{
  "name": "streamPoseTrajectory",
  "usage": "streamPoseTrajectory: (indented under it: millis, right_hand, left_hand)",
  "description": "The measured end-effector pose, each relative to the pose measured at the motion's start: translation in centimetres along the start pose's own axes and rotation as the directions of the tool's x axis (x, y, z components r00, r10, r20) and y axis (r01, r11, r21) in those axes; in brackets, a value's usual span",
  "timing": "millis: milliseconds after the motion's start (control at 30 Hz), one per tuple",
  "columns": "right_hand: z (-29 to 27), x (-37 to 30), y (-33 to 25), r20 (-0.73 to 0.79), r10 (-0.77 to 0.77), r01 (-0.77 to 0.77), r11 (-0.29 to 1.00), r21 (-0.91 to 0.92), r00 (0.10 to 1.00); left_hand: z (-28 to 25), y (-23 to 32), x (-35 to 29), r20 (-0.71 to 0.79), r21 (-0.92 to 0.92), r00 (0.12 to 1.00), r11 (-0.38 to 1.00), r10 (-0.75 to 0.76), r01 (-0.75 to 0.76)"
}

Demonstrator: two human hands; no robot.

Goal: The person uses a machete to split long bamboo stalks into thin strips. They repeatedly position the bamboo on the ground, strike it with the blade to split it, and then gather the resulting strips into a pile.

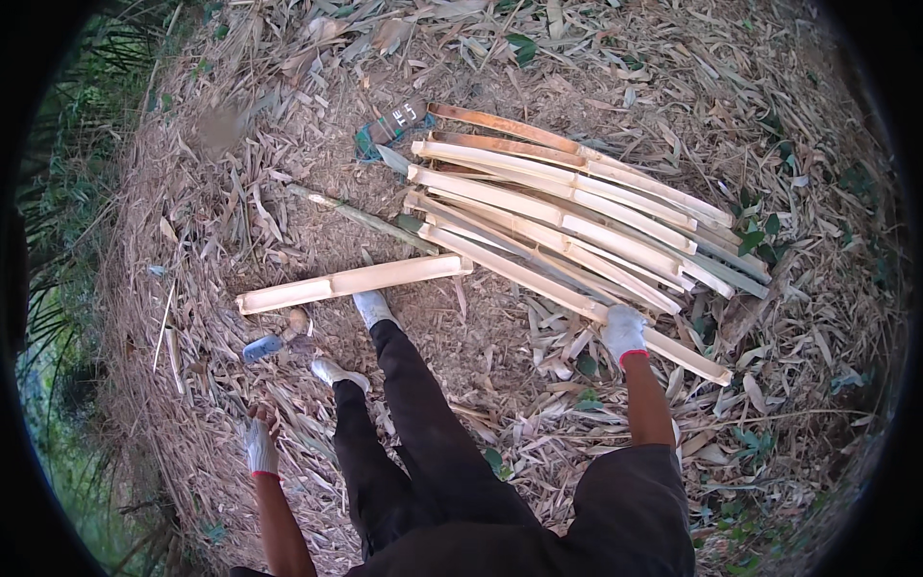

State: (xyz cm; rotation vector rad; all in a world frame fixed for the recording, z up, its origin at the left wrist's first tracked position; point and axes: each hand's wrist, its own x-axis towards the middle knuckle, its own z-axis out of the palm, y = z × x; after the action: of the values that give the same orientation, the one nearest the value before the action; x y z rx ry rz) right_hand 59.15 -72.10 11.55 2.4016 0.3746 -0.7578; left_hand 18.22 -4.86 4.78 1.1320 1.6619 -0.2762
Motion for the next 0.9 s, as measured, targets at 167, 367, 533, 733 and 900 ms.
streamPoseTrajectory:
  millis: [167,367,533,733,900]
  right_hand:
    - [2.5,2.8,3.0,0.061,0.073,-0.072,0.997,-0.028,0.995]
    - [5.6,6.8,3.3,0.089,0.182,-0.172,0.979,-0.109,0.979]
    - [3.7,9.0,-3.0,0.051,0.351,-0.324,0.904,-0.280,0.935]
    - [3.3,14.3,-22.2,0.097,-0.133,0.142,0.985,-0.096,0.986]
    - [8.8,18.7,-40.3,0.122,-0.496,0.497,0.867,0.021,0.860]
  left_hand:
    - [-3.3,-8.2,0.9,-0.083,0.044,0.980,0.982,-0.179,0.183]
    - [-3.8,-13.3,-0.2,-0.047,0.015,0.964,0.965,-0.262,0.263]
    - [-0.5,-15.5,-0.4,-0.037,0.067,0.971,0.969,-0.236,0.238]
    - [6.1,-20.4,2.3,0.083,-0.017,0.967,0.970,-0.241,0.243]
    - [13.4,-15.6,1.6,0.308,-0.267,0.927,0.916,-0.214,0.300]
